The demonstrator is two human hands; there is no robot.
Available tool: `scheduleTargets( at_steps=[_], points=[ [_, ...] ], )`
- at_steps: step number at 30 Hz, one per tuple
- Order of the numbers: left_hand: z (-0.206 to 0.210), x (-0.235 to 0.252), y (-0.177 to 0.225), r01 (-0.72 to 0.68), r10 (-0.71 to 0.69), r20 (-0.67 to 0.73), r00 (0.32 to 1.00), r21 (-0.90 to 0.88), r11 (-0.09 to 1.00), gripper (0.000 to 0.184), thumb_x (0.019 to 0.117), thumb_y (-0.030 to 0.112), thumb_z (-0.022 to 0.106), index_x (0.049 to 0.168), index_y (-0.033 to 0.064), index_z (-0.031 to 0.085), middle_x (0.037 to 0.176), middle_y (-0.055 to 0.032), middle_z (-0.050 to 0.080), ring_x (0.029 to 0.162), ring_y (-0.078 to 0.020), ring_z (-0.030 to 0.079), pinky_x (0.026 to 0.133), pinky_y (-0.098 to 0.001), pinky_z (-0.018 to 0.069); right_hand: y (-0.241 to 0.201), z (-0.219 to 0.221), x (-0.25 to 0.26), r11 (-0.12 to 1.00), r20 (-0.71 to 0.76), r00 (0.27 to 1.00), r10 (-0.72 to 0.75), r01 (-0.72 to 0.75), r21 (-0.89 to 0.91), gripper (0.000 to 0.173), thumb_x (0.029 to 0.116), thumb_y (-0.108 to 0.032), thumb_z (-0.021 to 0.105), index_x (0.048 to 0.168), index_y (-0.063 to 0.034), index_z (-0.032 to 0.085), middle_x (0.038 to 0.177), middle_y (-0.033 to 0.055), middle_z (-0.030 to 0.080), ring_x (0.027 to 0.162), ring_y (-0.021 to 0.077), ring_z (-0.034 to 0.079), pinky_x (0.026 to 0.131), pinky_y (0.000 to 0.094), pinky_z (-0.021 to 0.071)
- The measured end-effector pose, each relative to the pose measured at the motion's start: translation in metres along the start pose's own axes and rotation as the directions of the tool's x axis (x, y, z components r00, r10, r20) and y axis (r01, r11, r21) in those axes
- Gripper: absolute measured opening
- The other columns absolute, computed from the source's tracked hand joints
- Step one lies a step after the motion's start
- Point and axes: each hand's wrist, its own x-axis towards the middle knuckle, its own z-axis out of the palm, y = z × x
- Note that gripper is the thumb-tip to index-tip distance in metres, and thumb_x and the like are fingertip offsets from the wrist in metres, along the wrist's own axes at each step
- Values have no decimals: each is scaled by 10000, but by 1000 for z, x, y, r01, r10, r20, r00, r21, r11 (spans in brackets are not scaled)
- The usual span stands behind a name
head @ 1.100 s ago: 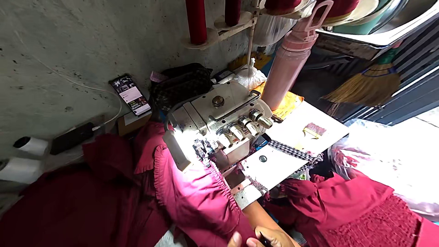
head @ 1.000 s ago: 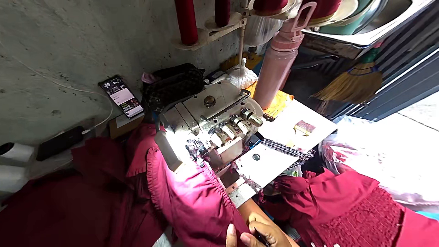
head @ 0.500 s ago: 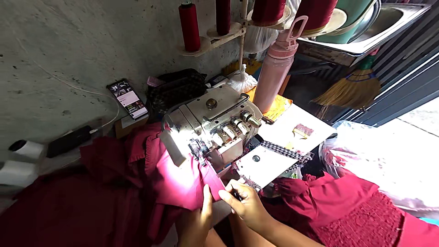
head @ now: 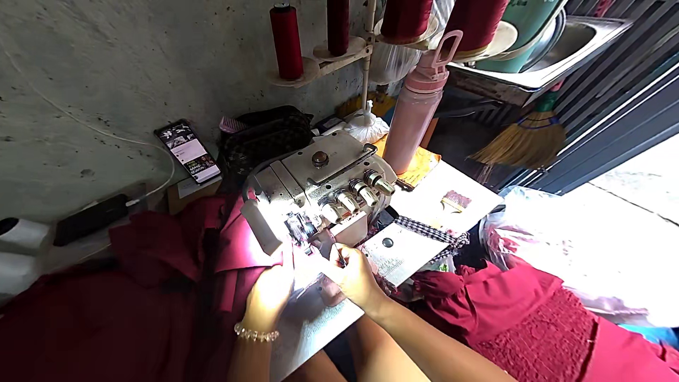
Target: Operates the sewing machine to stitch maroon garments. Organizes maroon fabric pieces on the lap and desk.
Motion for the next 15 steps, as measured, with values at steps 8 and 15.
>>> scheduleTargets(
  at_steps=[8, 15],
  points=[
    [-6, 14, 2, 12, -12, -29, 1000, 14, 1000, 571, 1136, 361, 259, 1336, -52, 599, 1288, -289, 639, 1257, -414, 600, 1052, -558, 432, -12, -38, -16, 861, 69, 986, -153, 167, -481, 362, 906, -365, 727, 1070, -46, 682, 995, 96, 683, 843, 182, 654, 703, 370, 545],
    [19, 5, -17, -34, -53, -331, 942, -253, 967, 521, 1120, 289, 373, 1130, -135, 676, 1112, -331, 687, 1120, -449, 663, 987, -573, 472, -37, -47, -30, 799, 227, 945, -236, 321, -509, 386, 896, -198, 687, 1238, -19, 661, 1142, 130, 669, 921, 188, 677, 763, 329, 580]
  ],
)
